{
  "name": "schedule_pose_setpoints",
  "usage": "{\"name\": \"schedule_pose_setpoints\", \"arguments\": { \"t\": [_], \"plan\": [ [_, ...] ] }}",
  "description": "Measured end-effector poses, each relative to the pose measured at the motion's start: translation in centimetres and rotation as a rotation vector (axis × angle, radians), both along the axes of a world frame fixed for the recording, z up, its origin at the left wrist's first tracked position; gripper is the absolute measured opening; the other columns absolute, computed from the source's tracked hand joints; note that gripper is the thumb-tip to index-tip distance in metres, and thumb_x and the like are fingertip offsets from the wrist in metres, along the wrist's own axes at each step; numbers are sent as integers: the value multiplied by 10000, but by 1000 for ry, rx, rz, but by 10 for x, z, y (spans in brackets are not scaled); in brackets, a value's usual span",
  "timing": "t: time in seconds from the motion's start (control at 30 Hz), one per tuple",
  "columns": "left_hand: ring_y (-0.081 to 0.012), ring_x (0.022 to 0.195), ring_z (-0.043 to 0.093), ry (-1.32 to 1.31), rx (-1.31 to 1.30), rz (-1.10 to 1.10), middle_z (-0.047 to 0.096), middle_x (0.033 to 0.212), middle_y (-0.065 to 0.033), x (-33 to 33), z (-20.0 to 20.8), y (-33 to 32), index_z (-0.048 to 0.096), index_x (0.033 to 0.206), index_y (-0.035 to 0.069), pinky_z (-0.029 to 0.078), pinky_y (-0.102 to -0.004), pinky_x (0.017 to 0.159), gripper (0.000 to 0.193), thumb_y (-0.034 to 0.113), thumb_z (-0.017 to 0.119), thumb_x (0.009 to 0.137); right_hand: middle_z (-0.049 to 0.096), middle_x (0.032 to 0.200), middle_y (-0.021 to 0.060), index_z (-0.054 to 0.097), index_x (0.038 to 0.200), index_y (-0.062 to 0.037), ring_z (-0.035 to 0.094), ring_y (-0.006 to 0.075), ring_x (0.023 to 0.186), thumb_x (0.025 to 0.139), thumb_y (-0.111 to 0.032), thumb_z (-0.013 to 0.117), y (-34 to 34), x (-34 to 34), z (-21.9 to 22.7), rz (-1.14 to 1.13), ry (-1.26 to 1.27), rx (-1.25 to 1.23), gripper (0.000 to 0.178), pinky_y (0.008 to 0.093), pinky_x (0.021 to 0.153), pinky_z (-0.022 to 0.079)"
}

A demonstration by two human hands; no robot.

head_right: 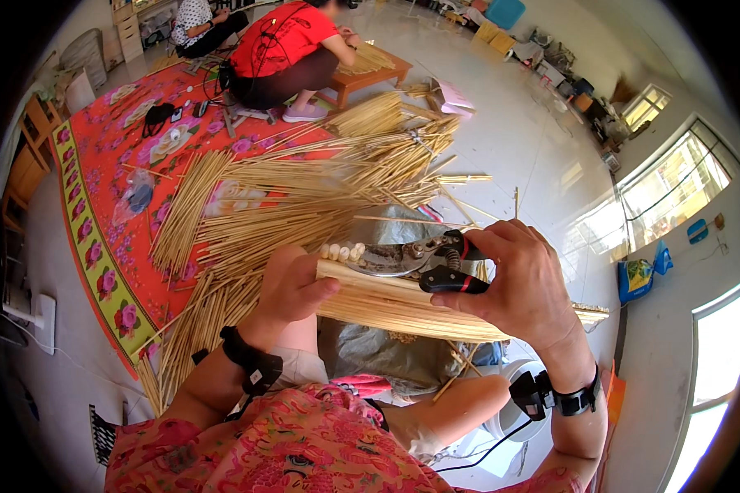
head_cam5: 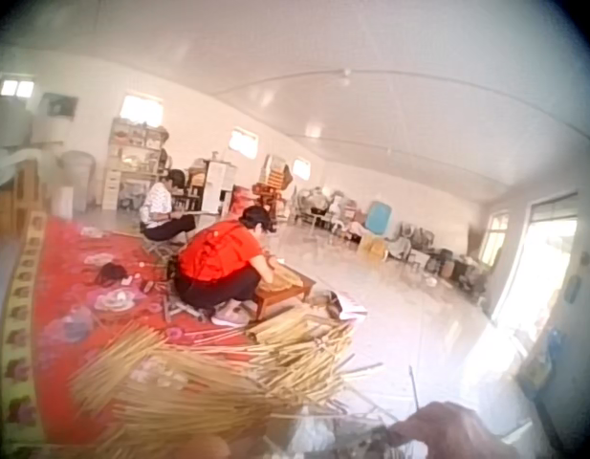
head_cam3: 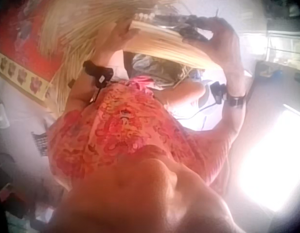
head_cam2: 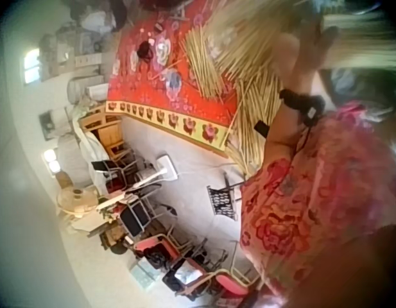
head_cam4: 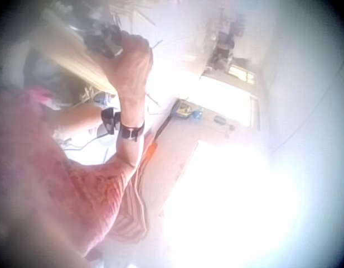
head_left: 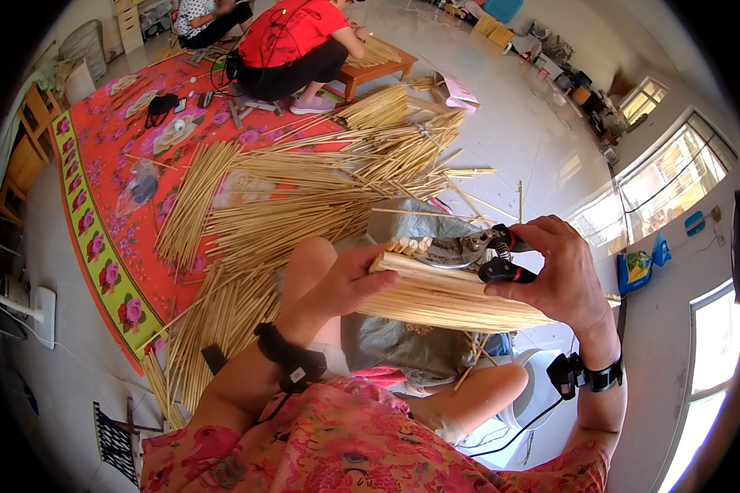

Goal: The person holds a bundle of bamboo sticks and uses pliers to trim the ends, repeatedly aligning and cutting them to a uniform length. The person occasionally flips the bundle to work on different sides.

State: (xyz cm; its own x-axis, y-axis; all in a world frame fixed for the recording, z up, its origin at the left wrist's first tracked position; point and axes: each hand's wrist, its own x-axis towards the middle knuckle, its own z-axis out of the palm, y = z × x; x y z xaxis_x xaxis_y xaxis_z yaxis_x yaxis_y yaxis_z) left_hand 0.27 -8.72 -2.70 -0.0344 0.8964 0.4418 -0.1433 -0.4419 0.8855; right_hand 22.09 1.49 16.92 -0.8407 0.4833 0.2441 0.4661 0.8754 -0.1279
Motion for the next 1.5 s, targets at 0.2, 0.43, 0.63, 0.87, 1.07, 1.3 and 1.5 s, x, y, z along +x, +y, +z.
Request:
{"name": "schedule_pose_setpoints", "arguments": {
  "t": [0.2, 0.43, 0.63, 0.87, 1.07, 1.3, 1.5],
  "plan": [
    [-69, 933, 513, -38, 14, -23, 614, 1029, -13, 1, 3, 1, 525, 1261, -9, 432, -243, 828, 424, 236, 612, 926, 623, 759, 103, 667, 897, -21, 573, 287, 756, 538, -359, 863, 2, 1, -3, -15, 4, -45, 531, 389, 706, 473],
    [-69, 926, 510, -93, 18, -35, 612, 1025, -11, 1, -1, 4, 532, 1246, -8, 430, -242, 821, 415, 241, 614, 925, 617, 768, 107, 647, 864, -12, 576, 297, 763, 551, -360, 860, 4, 3, -7, -1, -3, -54, 515, 382, 721, 469],
    [-59, 895, 501, -140, -2, -59, 610, 984, 1, 2, 0, 3, 552, 1214, -10, 428, -236, 798, 386, 237, 616, 924, 602, 782, 112, 612, 827, -10, 572, 306, 759, 559, -380, 859, 6, 4, -12, 30, 13, -40, 520, 391, 712, 472],
    [-50, 871, 489, -79, 15, -35, 600, 962, 10, 0, -4, 3, 561, 1197, -13, 423, -226, 771, 361, 216, 618, 923, 580, 767, 110, 597, 811, -16, 572, 299, 743, 575, -418, 849, 5, 7, -15, 62, 15, 40, 530, 396, 675, 485],
    [-50, 881, 500, -133, 12, -60, 605, 976, 7, 2, -2, 1, 567, 1183, -13, 425, -226, 781, 344, 203, 621, 920, 554, 733, 88, 580, 772, -35, 568, 274, 706, 591, -463, 829, 4, 8, -15, 97, -11, 149, 527, 377, 621, 487],
    [-49, 881, 502, -134, -12, -66, 608, 974, 10, 2, -3, 1, 572, 1169, -15, 428, -226, 781, 340, 213, 621, 921, 525, 705, 74, 540, 718, -52, 560, 258, 655, 595, -510, 807, 4, 9, -14, 138, -32, 246, 544, 362, 568, 477],
    [-46, 862, 494, -36, -15, 1, 602, 955, 11, -1, 6, -2, 576, 1155, -18, 425, -222, 759, 340, 225, 622, 921, 505, 676, 72, 525, 714, -49, 540, 261, 615, 604, -505, 803, 5, 12, -14, 160, -17, 305, 545, 364, 543, 454]
  ]
}}
